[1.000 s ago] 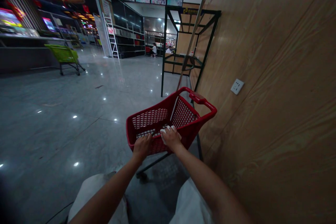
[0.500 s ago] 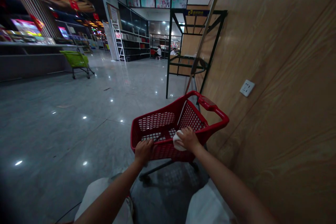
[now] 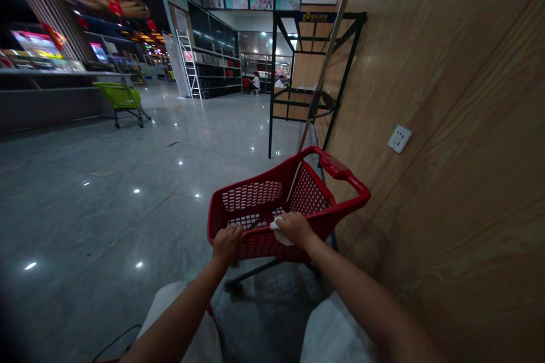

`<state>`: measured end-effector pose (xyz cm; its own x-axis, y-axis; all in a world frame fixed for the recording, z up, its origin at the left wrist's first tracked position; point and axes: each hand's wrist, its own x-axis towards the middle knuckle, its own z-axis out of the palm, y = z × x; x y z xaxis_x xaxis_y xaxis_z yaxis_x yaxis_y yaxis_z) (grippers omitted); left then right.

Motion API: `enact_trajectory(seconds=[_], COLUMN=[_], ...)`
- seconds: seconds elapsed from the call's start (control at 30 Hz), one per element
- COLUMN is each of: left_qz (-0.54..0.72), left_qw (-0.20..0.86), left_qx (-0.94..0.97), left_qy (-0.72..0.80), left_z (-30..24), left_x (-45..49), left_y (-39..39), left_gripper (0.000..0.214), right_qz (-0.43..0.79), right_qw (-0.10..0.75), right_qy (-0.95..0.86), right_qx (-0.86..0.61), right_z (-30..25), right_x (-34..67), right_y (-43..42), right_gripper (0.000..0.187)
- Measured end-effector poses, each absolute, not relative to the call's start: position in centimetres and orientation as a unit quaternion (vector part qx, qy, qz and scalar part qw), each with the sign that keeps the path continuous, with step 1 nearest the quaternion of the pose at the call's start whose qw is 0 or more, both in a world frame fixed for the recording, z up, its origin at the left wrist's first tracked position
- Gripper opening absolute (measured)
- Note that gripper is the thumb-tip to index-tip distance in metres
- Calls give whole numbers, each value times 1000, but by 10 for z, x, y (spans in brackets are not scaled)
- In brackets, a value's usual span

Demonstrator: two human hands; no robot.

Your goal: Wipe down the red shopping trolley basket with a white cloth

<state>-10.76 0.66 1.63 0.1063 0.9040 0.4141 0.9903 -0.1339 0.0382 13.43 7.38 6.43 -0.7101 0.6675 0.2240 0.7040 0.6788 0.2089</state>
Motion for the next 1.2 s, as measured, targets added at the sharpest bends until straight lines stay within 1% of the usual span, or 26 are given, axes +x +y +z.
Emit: enact_trajectory(seconds=[0.1,0.17,0.27,0.37,0.43,0.5,0.57,0.67,0.77,0.87,0.93,1.07,1.13,1.2], left_qz=[-190,-200,-204,-203,-201,-200,-206,-225,-244,-248,-249,-251,-246,-239], left_qw=[147,159,167,169,171,174,183,202,213,216,218,226,229,230], left_qx=[-720,-712,-706,-709,-712,-720,-728,-731,-726,-720,-716,-711,-716,-725], left_qy=[-651,-654,-657,-654,-651,-642,-628,-612,-607,-611,-614,-617,-612,-603], left_z=[11,8,6,6,8,9,9,8,6,6,5,3,3,5], left_x=[-105,-103,-100,-98,-99,-101,-104,-108,-108,-105,-102,-98,-99,-102], left_y=[7,8,9,7,5,3,2,2,3,3,3,2,2,2], left_gripper=[34,36,37,37,36,35,34,33,33,33,33,33,32,31], right_qz=[-167,-177,-169,-139,-124,-122,-127,-151,-185,-208,-208,-168,-143,-126], right_qw=[94,115,138,156,147,118,81,45,64,100,126,179,179,160], right_qy=[-897,-880,-868,-875,-886,-901,-911,-903,-894,-876,-860,-864,-872,-881], right_qx=[-398,-424,-447,-436,-422,-398,-384,-400,-402,-425,-449,-439,-433,-427], right_z=[73,72,59,43,38,40,49,71,87,87,76,44,34,31], right_x=[168,165,123,68,45,44,67,133,197,215,196,110,68,44], right_y=[75,69,57,44,39,37,42,55,64,63,57,42,35,30], right_gripper=[19,19,22,23,25,24,22,20,23,21,19,20,19,20])
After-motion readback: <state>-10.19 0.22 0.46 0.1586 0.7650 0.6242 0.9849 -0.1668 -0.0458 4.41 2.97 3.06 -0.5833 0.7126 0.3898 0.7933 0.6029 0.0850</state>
